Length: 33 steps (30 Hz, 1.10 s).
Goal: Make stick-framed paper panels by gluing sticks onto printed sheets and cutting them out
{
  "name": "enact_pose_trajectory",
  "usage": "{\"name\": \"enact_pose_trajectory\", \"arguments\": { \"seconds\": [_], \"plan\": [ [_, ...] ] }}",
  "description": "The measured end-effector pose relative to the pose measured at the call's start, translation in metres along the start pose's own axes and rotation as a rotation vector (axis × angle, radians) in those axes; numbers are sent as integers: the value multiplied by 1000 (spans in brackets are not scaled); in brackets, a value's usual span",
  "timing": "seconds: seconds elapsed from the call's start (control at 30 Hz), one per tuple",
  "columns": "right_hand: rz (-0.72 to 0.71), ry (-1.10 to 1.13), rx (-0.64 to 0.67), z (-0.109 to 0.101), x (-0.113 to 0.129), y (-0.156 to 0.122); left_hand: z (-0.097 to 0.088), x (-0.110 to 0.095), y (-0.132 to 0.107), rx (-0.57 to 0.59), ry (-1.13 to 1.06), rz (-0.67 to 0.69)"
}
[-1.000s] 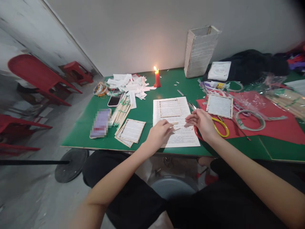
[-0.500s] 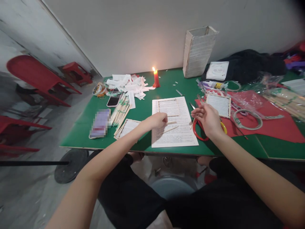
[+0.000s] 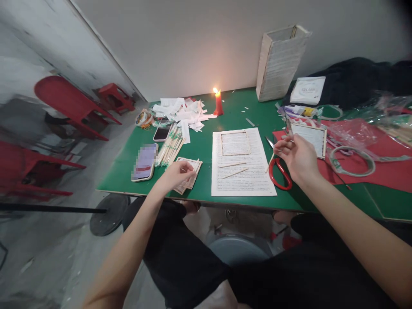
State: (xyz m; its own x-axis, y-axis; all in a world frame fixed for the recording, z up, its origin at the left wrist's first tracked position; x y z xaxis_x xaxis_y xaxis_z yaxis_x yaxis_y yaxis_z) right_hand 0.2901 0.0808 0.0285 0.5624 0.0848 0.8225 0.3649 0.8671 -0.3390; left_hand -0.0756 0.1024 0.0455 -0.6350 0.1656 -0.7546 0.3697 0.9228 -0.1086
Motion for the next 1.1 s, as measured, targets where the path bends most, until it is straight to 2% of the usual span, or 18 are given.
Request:
{"name": "enact_pose_trajectory", "arguments": {
  "seconds": [0.1,0.33,0.5,0.63,0.7,0.77,0.83,0.93,1.03,1.1],
  "plan": [
    [7,-7,-3,-2,-3,2,4,5,-4,16,18,-11],
    [-17,-54,30,-8,-6,7,11,-3,5,22,-8,-13],
    [-45,-68,50,-9,-7,9,13,-2,6,38,22,13],
    [-12,-48,35,-7,-6,6,11,-2,5,43,45,24],
    [9,-35,24,-6,-5,4,10,-8,3,22,75,31],
    [21,-29,18,-5,-4,3,12,-24,0,-14,117,78],
    [24,-28,8,-4,-4,3,25,-48,-1,-16,155,184],
    [22,-25,1,-2,-2,3,60,-83,8,89,253,351],
    [22,-22,0,-2,0,2,89,-98,25,154,387,349],
    [27,-14,-13,-3,3,1,97,-100,35,167,423,331]
  ]
}}
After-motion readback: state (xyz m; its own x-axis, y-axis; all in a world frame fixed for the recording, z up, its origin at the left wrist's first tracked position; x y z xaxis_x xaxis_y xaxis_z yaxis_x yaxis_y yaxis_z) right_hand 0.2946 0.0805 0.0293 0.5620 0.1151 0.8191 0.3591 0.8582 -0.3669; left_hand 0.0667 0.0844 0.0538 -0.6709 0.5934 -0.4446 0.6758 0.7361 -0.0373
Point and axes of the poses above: each hand's wrist, its own y-axis towards the middle knuckle, its own z-axis out of the palm, x = y × z, the point moved 5 cm from there along y, towards the middle knuckle, and after that the axes turned 12 degrees about z, right-handed, at the moved point
